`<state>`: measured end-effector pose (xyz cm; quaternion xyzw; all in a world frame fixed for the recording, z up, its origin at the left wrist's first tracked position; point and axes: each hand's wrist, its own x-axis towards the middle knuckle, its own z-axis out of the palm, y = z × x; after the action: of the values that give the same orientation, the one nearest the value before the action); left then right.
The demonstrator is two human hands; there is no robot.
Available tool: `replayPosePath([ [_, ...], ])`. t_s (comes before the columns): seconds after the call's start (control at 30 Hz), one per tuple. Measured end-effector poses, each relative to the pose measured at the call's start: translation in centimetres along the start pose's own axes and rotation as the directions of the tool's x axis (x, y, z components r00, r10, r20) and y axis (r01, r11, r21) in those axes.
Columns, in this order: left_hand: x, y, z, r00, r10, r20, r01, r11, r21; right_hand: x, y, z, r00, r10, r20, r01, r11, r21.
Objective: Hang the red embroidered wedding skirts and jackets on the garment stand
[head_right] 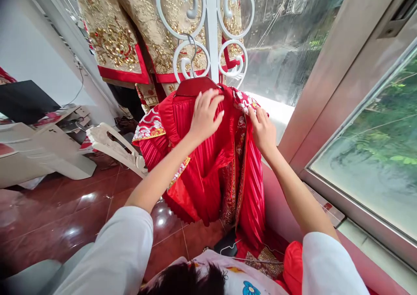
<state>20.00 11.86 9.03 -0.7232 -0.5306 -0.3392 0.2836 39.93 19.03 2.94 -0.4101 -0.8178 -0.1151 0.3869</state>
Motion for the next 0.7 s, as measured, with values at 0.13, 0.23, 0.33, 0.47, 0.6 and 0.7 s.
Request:
replayPosePath([
  [0.13,-9.7,0.1,-1.3,0.984,-0.179,-0.02,0.18,0.972,0.149,-0.4,-1.6,0.4,0.981,0.117,-0.151,-0.104,0.99,0.091],
  [0.23,-15.4,0.4,-0.9,0.864,-0.454,-0.218,0.496,0.841,0.215,-1.7,-4.1,1.7,0.956,0.212,-0.204,-0.193,0.975,0.11],
  [0.33,-18.3,0.8,1.0,0.76,-0.605,-0.239,0.65,0.719,0.247,-3.0,-6.5,4.5,0.934,0.319,-0.163,-0.307,0.947,0.095],
  [0.47,-19.9,-0.4,2.5,0.736,-0.659,-0.155,0.666,0.663,0.341,-4.6,-6.5,7.9,0.859,0.512,0.006,-0.511,0.856,0.084],
  [0.6,-19.9,-1.7,0.3,0.698,-0.716,0.017,0.69,0.679,0.249,-6.0,-5.8,7.3,0.842,0.526,0.116,-0.535,0.792,0.292],
  [0.7,-17.8,-0.4,-1.4,0.711,-0.662,0.236,0.672,0.739,0.051,-6.4,-8.7,3.6,0.911,0.412,-0.027,-0.353,0.812,0.465],
])
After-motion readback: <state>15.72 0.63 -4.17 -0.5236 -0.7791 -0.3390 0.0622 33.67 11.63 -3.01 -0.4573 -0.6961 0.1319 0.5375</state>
